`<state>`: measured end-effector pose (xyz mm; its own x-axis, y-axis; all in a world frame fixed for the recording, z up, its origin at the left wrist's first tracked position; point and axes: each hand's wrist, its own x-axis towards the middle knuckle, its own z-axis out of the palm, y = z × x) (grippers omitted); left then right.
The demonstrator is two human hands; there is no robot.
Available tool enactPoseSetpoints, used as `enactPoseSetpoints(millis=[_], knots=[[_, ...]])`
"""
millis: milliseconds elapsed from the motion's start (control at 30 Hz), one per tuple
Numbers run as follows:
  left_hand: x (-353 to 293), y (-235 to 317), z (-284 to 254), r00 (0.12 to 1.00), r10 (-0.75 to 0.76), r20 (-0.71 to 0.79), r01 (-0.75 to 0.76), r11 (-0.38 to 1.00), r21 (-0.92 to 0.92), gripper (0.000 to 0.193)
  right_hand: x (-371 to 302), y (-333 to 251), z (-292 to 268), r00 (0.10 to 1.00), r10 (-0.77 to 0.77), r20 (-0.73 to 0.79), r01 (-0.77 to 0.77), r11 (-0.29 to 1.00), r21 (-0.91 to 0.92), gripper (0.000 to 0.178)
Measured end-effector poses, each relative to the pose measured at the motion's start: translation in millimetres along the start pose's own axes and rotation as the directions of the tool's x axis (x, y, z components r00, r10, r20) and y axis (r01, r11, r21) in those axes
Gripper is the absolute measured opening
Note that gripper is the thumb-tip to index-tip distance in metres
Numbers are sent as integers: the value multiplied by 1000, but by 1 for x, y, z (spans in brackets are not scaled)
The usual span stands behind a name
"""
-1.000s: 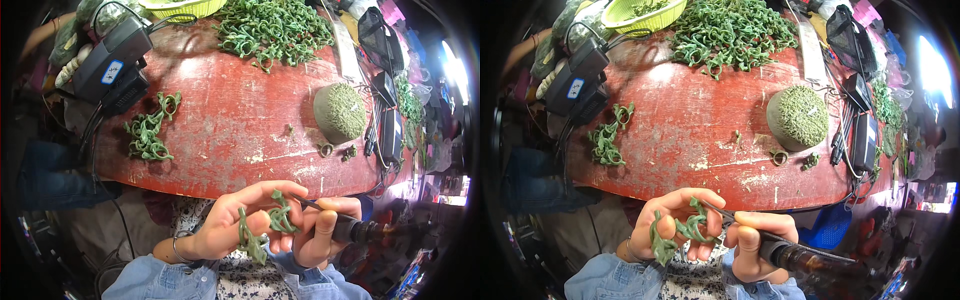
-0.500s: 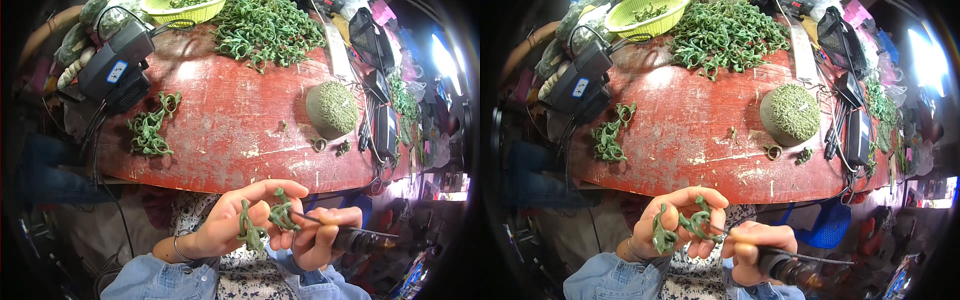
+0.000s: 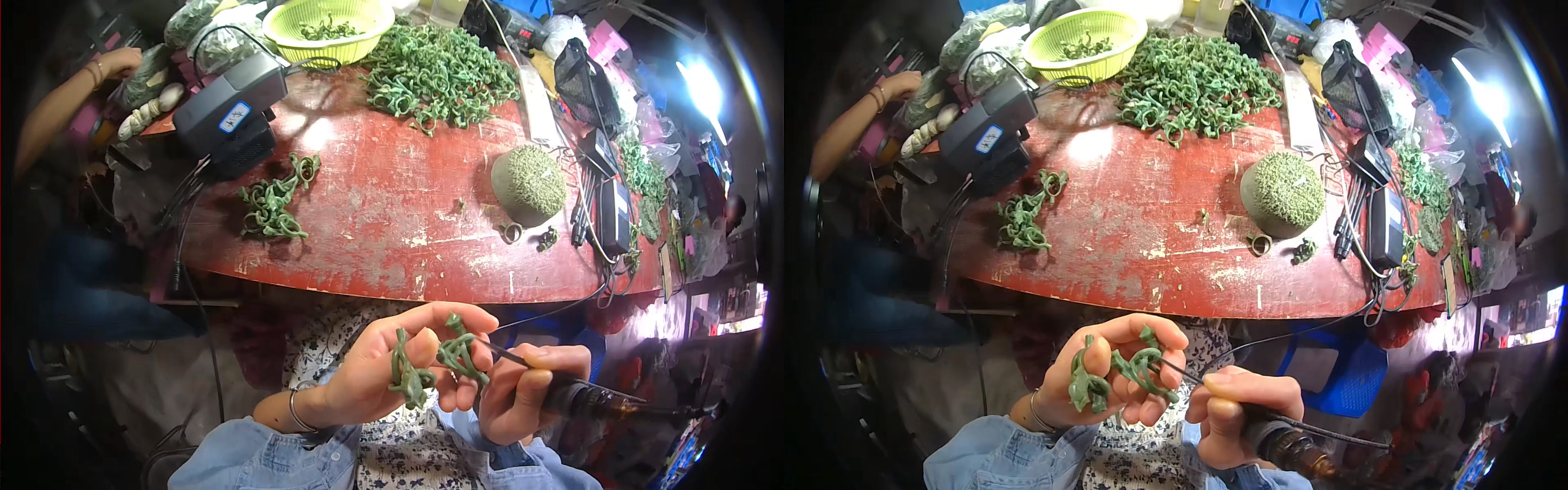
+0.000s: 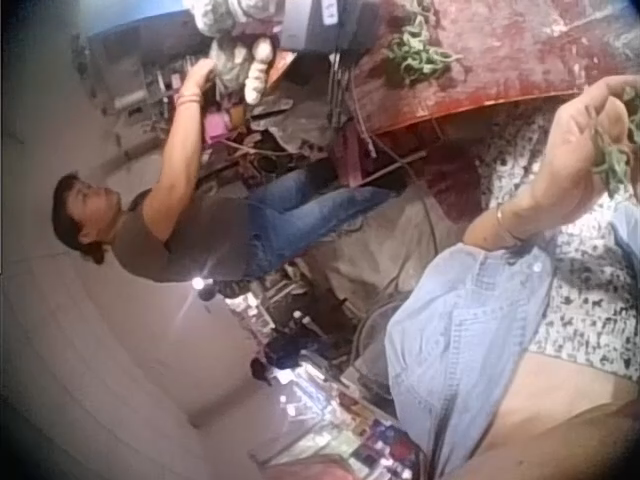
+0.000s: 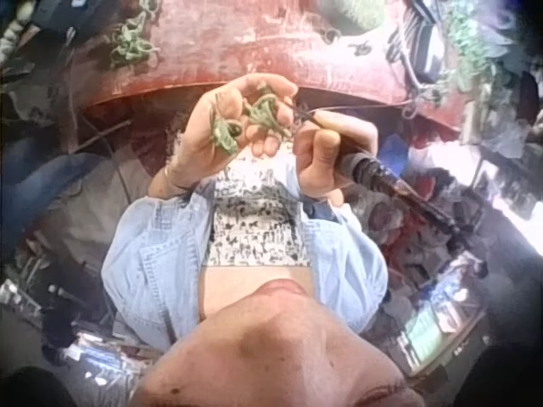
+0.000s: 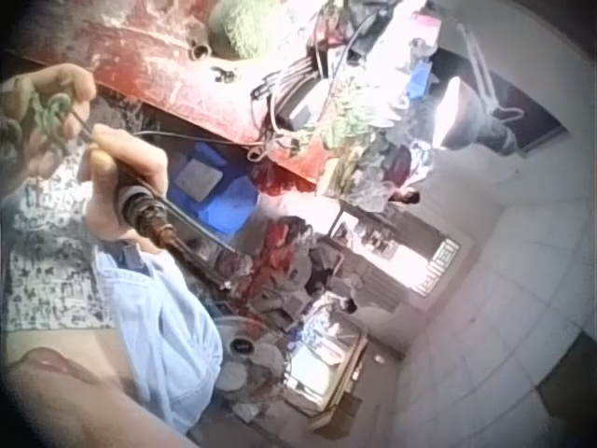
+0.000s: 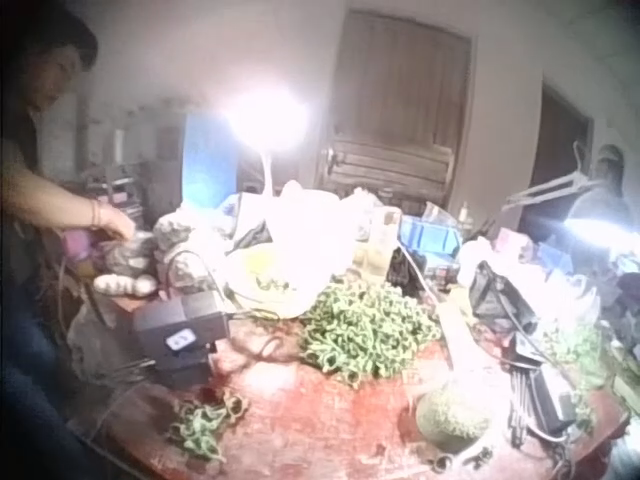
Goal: Shaping and joining green wax jewelry components using a specialized heat tool.
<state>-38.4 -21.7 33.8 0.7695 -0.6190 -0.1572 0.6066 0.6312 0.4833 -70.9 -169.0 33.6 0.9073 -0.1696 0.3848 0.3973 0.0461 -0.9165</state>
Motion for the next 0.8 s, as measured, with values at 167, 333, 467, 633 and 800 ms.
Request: enactPoseSetpoints(millis=[167,333,467,633,800], knots=[[-17,-1,10,1000,26,7,-26,996,83,75,-4,-13,5,996,-52,71,54,998,-27,24],[-28,-10,18,996,86,24,-87,995,47,75,-16,-21,2,999,-21,-32,21,999,-24,24],[-32,-15,22,996,94,10,-94,992,80,76,-23,-27,6,1000,-25,-18,26,998,49,24],[-38,-18,20,993,106,43,-108,993,55,76,-24,-28,3,999,-26,45,22,997,75,20],[-39,-19,14,993,117,-3,-116,993,30,73,-23,-26,9,998,-1,-59,-3,998,-61,13]])
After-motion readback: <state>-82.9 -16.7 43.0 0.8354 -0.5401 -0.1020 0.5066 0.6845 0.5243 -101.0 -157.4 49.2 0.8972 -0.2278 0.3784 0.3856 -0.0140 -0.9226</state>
